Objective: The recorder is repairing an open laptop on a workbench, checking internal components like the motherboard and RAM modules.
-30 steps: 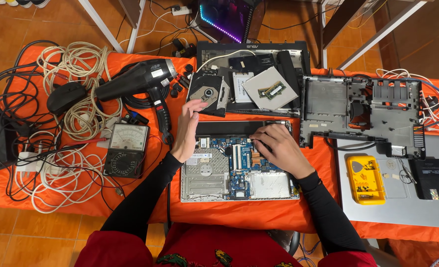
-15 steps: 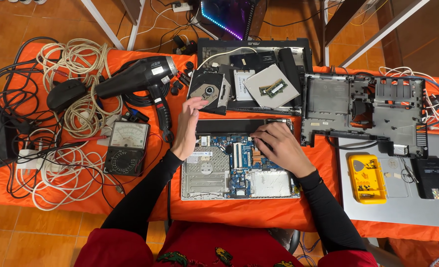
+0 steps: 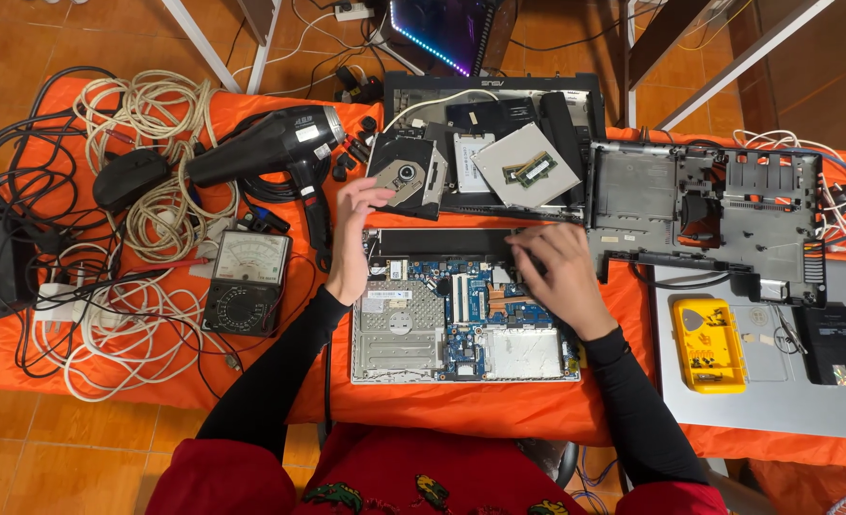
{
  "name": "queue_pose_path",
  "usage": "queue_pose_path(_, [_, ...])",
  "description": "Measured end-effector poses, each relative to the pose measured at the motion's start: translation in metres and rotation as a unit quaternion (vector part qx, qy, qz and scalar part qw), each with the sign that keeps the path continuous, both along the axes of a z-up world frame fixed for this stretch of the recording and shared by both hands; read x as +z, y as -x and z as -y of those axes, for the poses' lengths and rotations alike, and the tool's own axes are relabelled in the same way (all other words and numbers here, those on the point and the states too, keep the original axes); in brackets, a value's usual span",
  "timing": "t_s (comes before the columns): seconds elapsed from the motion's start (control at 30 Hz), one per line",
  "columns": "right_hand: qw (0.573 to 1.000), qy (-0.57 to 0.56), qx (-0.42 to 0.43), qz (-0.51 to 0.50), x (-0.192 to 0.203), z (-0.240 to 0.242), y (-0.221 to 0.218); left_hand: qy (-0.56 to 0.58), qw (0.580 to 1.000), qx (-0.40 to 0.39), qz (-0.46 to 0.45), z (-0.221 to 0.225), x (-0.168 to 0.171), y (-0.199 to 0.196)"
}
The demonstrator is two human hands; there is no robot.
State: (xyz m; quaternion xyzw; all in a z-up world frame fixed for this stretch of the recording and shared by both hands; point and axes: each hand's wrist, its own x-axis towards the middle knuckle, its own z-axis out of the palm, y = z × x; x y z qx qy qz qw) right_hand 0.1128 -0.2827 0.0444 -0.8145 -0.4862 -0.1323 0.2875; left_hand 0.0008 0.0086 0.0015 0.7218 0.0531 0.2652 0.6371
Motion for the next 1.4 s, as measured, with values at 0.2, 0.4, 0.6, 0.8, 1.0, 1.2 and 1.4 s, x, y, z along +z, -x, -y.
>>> queue_pose_path(0.2, [0.990, -0.060, -0.069, -0.109, -0.009, -0.001, -0.001, 0.062, 0.997, 0.027, 0.047, -0.001, -0.009, -0.002])
queue_pose_path(0.4, [0.977, -0.100, -0.069, -0.177, -0.011, 0.001, -0.006, 0.136, 0.989, 0.024, 0.055, -0.007, -0.023, -0.011])
queue_pose_path(0.6, [0.974, -0.109, -0.069, -0.184, -0.016, 0.003, -0.003, 0.147, 0.987, 0.003, 0.072, -0.004, -0.021, -0.005])
queue_pose_path(0.8, [0.964, -0.133, -0.069, -0.222, -0.013, 0.003, -0.002, 0.106, 0.993, -0.043, 0.041, -0.014, -0.009, 0.000])
queue_pose_path(1.0, [0.933, -0.194, -0.047, -0.299, -0.012, 0.008, -0.005, -0.300, 0.942, -0.149, 0.022, -0.029, 0.037, 0.017])
queue_pose_path(1.2, [0.924, -0.255, -0.041, -0.282, -0.012, 0.026, -0.016, -0.470, 0.865, -0.177, 0.008, -0.028, 0.034, 0.018])
queue_pose_path(1.4, [0.924, -0.279, -0.061, -0.254, 0.002, 0.059, -0.015, -0.496, 0.850, -0.179, -0.008, -0.027, 0.026, 0.017])
